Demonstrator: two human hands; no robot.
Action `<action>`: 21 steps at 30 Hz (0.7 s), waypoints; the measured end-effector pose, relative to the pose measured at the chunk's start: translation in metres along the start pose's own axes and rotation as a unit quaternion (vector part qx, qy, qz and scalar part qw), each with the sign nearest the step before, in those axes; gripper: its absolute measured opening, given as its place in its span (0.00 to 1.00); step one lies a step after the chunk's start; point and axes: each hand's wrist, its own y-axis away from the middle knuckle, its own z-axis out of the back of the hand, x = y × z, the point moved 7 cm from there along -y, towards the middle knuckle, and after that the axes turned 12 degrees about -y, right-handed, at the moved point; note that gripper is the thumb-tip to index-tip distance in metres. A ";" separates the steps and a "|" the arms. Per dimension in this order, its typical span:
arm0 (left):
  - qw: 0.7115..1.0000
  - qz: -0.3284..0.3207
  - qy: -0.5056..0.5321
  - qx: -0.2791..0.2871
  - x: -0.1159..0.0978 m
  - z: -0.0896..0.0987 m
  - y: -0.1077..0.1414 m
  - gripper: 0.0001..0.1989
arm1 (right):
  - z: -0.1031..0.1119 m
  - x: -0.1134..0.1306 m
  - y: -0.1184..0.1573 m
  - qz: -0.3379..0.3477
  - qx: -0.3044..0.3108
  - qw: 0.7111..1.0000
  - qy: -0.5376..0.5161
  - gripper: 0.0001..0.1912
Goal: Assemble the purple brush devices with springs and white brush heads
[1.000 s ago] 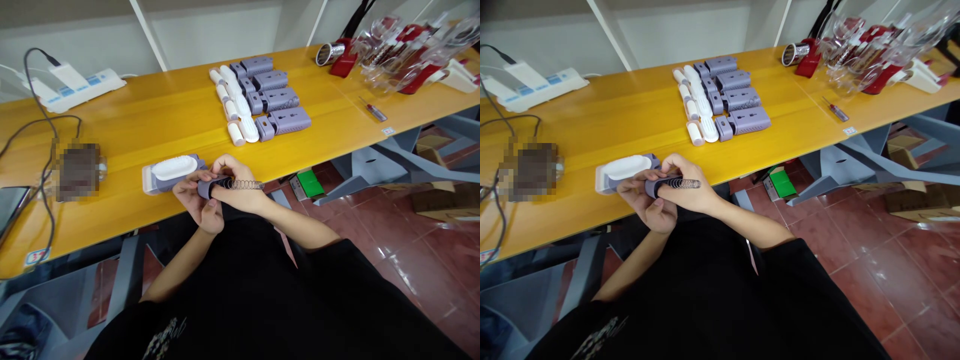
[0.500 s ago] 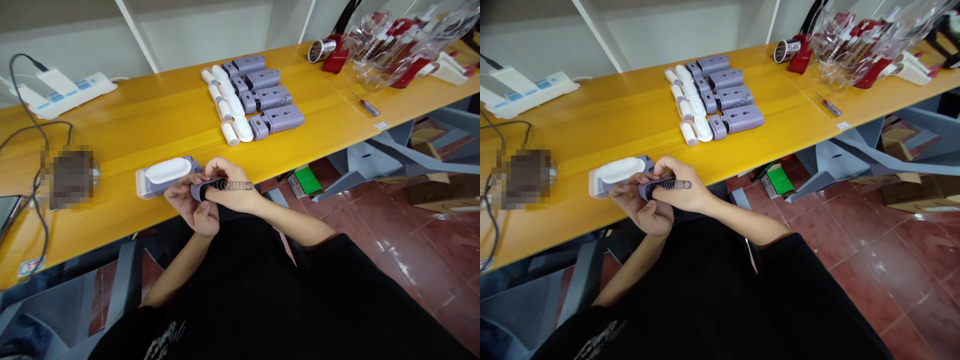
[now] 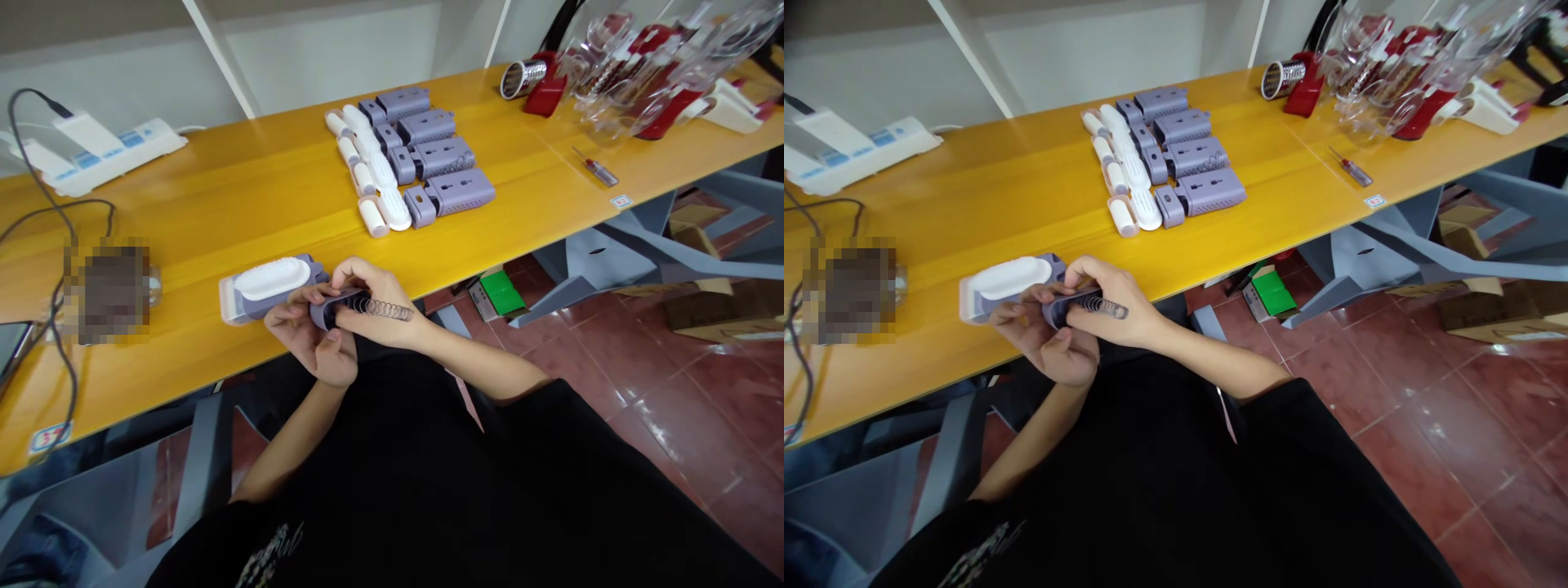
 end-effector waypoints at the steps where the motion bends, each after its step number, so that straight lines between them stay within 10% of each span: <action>1: 1.000 -0.001 0.002 0.000 -0.001 -0.001 0.000 0.21 | 0.000 0.000 0.000 0.000 -0.001 1.000 0.002 0.13; 21: 0.997 0.010 -0.067 0.020 0.000 0.003 -0.002 0.19 | 0.009 0.014 0.009 0.029 0.001 1.000 0.013 0.24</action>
